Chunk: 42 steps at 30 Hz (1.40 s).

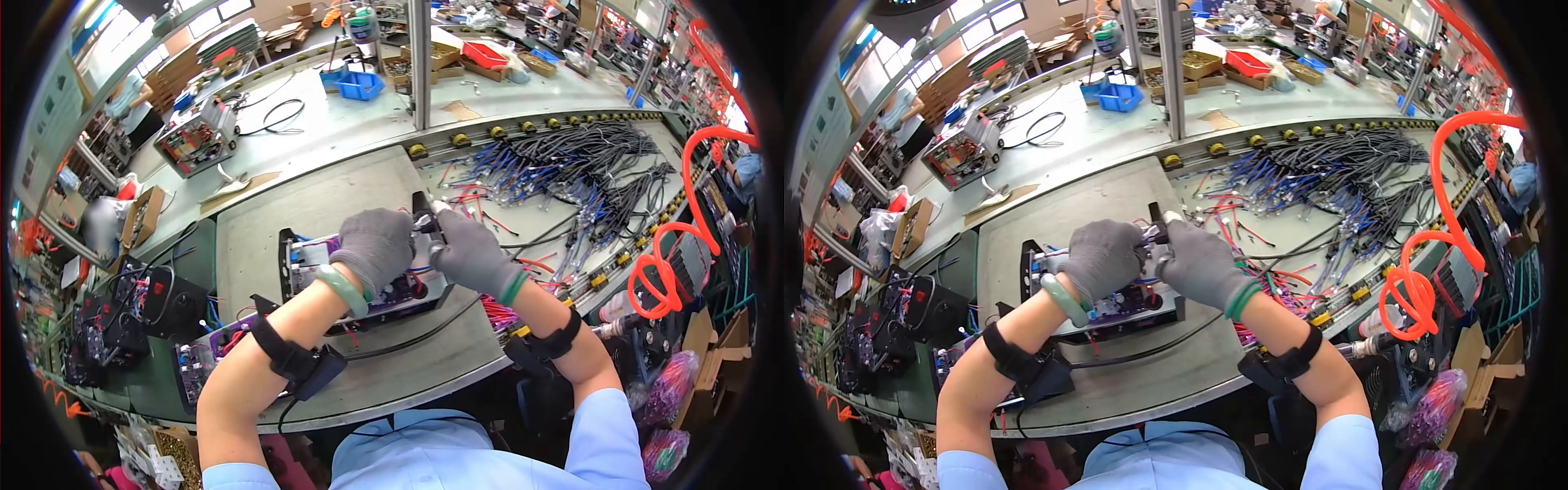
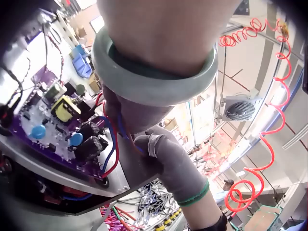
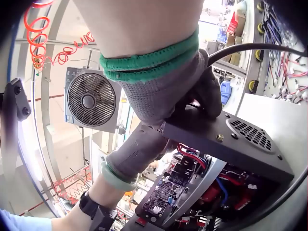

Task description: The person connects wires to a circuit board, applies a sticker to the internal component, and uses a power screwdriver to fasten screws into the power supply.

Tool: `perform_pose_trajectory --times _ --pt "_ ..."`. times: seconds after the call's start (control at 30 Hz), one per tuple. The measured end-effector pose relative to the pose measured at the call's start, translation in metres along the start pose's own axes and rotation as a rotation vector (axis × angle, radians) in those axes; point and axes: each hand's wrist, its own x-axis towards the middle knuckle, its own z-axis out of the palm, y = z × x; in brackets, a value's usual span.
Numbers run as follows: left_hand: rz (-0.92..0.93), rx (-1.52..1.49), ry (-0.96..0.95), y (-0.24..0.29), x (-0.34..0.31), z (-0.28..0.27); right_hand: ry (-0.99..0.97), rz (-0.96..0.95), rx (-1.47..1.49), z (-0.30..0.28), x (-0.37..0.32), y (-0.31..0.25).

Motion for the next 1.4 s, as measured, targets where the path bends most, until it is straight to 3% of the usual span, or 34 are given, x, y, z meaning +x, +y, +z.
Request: perform_pose_trajectory --times 0.07,0.3,0.63,0.83,1.03,1.17,1.27,1.4 --pt "0.01 0.0 0.033 0.0 0.0 0.0 -0.058 -0.017 -0.122 -0.003 0.002 -0.001" --pt "-0.005 -0.157 0.209 -0.004 -0.013 0.01 0.009 -0.075 -0.074 0.007 0.003 0.009" --pt "-0.002 -0.103 0.121 -0.002 -0.008 0.005 0.077 -0.167 -0.006 0.013 0.005 0.019" --pt "0.078 -0.182 0.262 -0.009 -0.009 0.02 0.039 -0.153 -0.051 0.013 0.005 0.017" --pt "0.195 -0.039 0.379 -0.007 0.002 0.032 0.169 -0.176 -0.023 0.02 0.004 0.015" --pt "0.208 0.015 0.211 -0.001 -0.013 0.009 0.091 -0.2 -0.038 0.006 -0.001 0.018" --pt "0.113 0.0 0.166 0.006 -0.028 -0.012 0.416 -0.478 0.063 -0.014 -0.009 0.005" --pt "0.164 -0.034 0.282 0.006 -0.036 -0.019 0.405 -0.592 -0.136 -0.029 0.002 -0.012"
